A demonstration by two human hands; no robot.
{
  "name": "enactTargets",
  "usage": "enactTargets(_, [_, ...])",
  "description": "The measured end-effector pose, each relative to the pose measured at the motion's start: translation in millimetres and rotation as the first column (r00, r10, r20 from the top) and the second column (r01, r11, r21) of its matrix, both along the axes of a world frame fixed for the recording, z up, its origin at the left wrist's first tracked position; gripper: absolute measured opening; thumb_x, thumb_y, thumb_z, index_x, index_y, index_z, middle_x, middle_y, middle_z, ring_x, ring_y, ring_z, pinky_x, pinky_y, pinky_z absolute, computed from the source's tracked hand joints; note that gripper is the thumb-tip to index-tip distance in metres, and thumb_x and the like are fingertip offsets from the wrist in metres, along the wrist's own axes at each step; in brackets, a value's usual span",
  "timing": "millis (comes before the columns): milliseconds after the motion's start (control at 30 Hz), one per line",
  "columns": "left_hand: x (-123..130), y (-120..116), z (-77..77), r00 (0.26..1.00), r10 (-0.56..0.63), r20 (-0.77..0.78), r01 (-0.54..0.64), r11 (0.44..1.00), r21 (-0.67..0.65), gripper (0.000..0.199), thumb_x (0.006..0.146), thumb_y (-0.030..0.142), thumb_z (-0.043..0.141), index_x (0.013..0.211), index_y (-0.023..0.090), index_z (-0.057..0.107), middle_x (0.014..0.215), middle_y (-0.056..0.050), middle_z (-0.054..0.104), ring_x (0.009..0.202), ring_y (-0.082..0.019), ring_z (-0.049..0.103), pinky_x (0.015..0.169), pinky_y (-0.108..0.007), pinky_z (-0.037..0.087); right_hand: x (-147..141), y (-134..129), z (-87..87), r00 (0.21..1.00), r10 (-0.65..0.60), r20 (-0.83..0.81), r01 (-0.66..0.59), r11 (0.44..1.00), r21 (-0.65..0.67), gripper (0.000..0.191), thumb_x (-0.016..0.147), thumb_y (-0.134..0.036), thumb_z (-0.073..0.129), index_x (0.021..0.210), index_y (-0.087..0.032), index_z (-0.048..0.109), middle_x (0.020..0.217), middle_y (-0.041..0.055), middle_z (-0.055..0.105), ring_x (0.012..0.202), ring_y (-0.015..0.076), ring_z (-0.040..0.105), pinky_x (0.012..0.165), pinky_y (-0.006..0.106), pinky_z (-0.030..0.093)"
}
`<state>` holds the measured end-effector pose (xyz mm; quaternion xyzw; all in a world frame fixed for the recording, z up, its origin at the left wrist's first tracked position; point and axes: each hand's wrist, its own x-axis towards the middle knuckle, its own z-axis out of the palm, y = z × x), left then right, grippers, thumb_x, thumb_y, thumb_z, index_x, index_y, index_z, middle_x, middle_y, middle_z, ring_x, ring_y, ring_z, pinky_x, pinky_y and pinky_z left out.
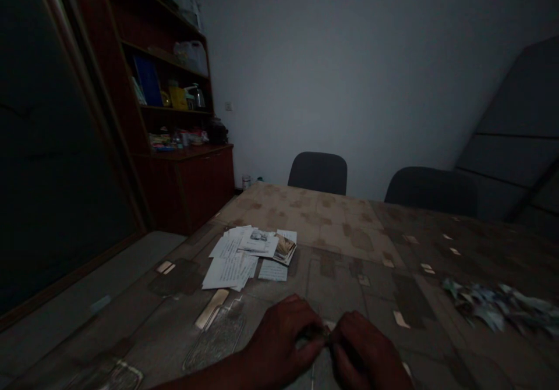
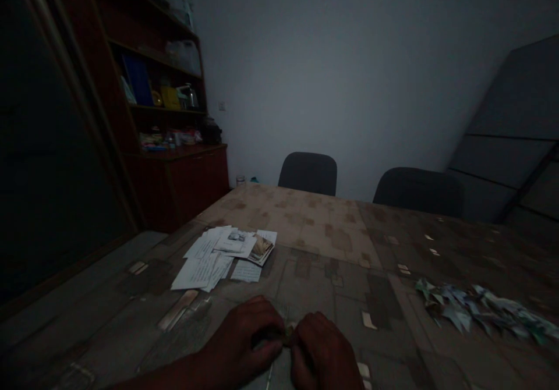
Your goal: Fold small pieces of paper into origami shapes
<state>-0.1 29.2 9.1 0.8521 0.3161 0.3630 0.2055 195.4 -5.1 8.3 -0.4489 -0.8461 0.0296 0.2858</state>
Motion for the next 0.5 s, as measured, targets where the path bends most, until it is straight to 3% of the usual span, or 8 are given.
enactTargets(167, [7, -6, 0.5, 0.994, 0.015, 0.111, -0.010, 0.999, -0.047, 0.017, 0.065, 0.001, 0.062, 0.071, 0.016, 0.067, 0.069, -0.002, 0.065, 0.070, -0.016, 0.058, 0.063, -0.024, 0.041, -4, -4, 5.6, 0.994, -0.011, -0.111, 0.008, 1.000, -0.027, 0.015, 0.081, -0.009, 0.048, 0.074, -0.021, 0.052, 0.069, 0.0022, 0.062, 0.067, 0.0178, 0.061, 0.053, 0.023, 0.045])
enactTargets(333, [9, -8, 1.7, 0.984, 0.015, 0.176, -0.008, 0.999, -0.038, 0.020, 0.063, -0.001, 0.057, 0.067, 0.016, 0.067, 0.063, -0.001, 0.062, 0.065, -0.015, 0.057, 0.060, -0.024, 0.038, -8, -5, 8.1, 0.991, -0.008, -0.130, -0.004, 0.996, -0.086, 0.014, 0.083, -0.011, 0.047, 0.074, -0.020, 0.053, 0.068, 0.0014, 0.061, 0.063, 0.0165, 0.060, 0.054, 0.023, 0.044])
enactTargets(500, [11, -9, 2.7, 0.983, 0.044, 0.181, -0.045, 0.999, -0.001, 0.019, 0.058, 0.001, 0.055, 0.062, 0.016, 0.065, 0.059, 0.000, 0.060, 0.061, -0.015, 0.056, 0.057, -0.024, 0.036, -12, -6, 9.5, 0.994, -0.003, -0.105, -0.002, 0.999, -0.048, 0.015, 0.081, -0.010, 0.047, 0.072, -0.020, 0.051, 0.067, 0.0013, 0.059, 0.063, 0.0169, 0.059, 0.055, 0.024, 0.042])
